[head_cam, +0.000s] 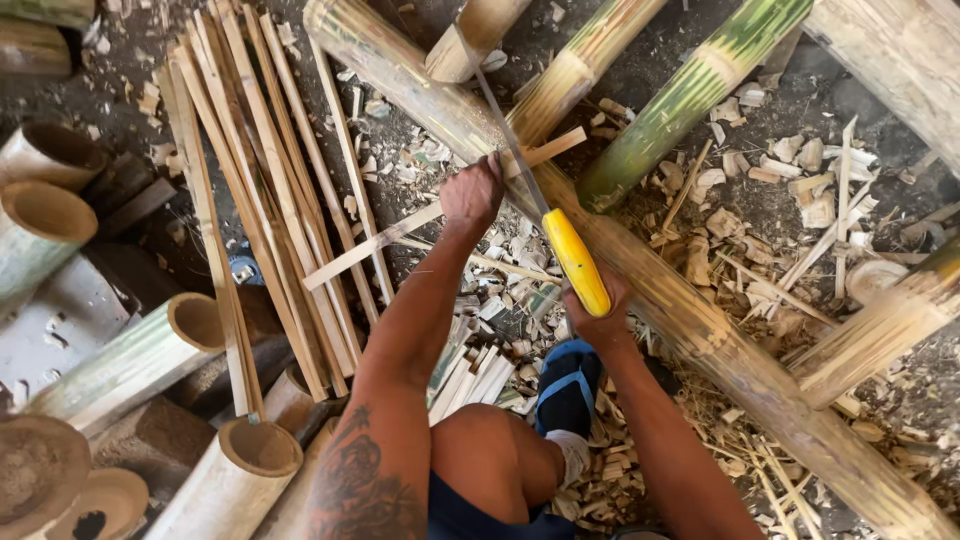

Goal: The person assembles a bamboo structure by positioning bamboo poles, sawing thin bamboo strips, and hammering nails to secure the pieces together. The person uses a hand saw and hammer to cut and fasten the bamboo components.

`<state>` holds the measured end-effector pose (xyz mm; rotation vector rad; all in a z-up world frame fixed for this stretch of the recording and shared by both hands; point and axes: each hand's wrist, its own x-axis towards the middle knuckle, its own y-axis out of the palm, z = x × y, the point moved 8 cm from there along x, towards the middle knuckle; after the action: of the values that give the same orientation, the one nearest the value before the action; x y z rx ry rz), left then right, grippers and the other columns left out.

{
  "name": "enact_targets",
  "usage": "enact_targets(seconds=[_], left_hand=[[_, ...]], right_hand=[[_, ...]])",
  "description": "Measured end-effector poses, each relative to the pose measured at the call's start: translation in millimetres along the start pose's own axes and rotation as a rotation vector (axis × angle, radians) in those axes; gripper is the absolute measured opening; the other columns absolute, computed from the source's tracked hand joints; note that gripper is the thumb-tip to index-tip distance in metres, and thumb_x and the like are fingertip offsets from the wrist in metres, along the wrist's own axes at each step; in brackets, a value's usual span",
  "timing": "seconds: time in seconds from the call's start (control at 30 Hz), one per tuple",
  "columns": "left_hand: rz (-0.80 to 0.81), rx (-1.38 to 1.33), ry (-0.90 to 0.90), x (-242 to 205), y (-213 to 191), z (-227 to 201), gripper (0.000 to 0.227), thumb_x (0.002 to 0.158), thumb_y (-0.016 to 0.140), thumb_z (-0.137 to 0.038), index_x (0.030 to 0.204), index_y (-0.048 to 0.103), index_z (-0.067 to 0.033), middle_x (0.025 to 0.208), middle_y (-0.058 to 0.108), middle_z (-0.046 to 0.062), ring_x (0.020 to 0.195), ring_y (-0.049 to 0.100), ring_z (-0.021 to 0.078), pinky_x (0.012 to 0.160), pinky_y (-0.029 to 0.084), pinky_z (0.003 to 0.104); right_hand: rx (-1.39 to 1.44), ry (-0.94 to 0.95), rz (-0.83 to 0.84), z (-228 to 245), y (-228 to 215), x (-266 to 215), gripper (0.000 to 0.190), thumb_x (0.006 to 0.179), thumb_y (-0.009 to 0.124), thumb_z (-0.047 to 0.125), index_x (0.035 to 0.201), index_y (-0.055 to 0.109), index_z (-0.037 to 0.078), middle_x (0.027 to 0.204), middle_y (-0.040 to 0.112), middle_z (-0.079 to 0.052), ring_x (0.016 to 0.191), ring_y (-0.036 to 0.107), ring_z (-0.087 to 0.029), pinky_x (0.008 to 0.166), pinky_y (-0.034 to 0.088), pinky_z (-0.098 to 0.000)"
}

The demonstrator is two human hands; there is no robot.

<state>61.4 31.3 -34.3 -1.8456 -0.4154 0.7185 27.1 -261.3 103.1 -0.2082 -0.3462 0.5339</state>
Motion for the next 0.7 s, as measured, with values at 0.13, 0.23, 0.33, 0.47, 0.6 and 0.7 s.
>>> enact_targets(seconds=[0.13,0.23,0.33,0.47,0.6,0.7], left_hand=[[0.107,-0.001,-0.058,-7,10,-3,0.072,0.109,0.007,-0.055,0.097,0.067,-0.0167,0.054,0.048,-0.001,0.039,0.032,0.0072,0.035,0.031,0.031],[0.035,-0.042,-0.043,-1,-1,-1,0.070,0.109,0.008,-0.054,0.098,0.067,-0.0159,0.053,0.051,0.001,0.037,0.039,0.0084,0.033,0.036,0.033],[-0.001,-0.004,-0.035,-6,4,4,0.071,0.110,0.009,-0.054,0.099,0.067,-0.0143,0.058,0.056,0.003,0.040,0.045,0.0085,0.035,0.040,0.032],[-0.063,-0.063,-0.034,4,-3,-6,0.070,0.108,0.011,-0.054,0.103,0.069,-0.0155,0.061,0.060,0.006,0.041,0.047,0.0114,0.035,0.038,0.032],[-0.076,-0.022,0.017,-2,-15,10,0.069,0.106,0.011,-0.054,0.111,0.065,-0.0109,0.063,0.062,0.007,0.037,0.048,0.0087,0.028,0.039,0.029],[0.001,0.020,0.049,-9,-23,24,0.070,0.106,0.012,-0.056,0.117,0.064,-0.0109,0.068,0.062,0.006,0.036,0.044,0.0094,0.029,0.037,0.031]], right_hand=[[-0.117,0.097,0.028,-12,-19,-33,0.011,0.080,0.070,0.005,0.090,0.066,0.003,0.077,0.065,-0.010,0.067,0.065,-0.024,0.066,0.053,-0.0334],[-0.189,0.007,0.011,-12,-31,-59,0.012,0.082,0.072,0.006,0.091,0.066,0.003,0.078,0.065,-0.010,0.067,0.066,-0.025,0.066,0.053,-0.0344],[-0.207,-0.002,0.001,-20,-31,-71,0.012,0.083,0.073,0.007,0.092,0.066,0.003,0.078,0.066,-0.011,0.067,0.066,-0.026,0.065,0.053,-0.0354],[-0.261,-0.044,-0.055,-15,-29,-33,0.014,0.084,0.075,0.008,0.093,0.066,0.003,0.079,0.067,-0.011,0.068,0.067,-0.028,0.064,0.052,-0.0368],[-0.150,0.073,-0.098,16,-35,-16,0.014,0.088,0.073,0.007,0.100,0.067,0.001,0.084,0.070,-0.011,0.071,0.070,-0.026,0.066,0.055,-0.0351],[-0.195,-0.105,-0.064,66,-44,-28,0.012,0.089,0.067,0.004,0.101,0.069,0.000,0.091,0.071,-0.013,0.078,0.071,-0.026,0.072,0.056,-0.0351]])
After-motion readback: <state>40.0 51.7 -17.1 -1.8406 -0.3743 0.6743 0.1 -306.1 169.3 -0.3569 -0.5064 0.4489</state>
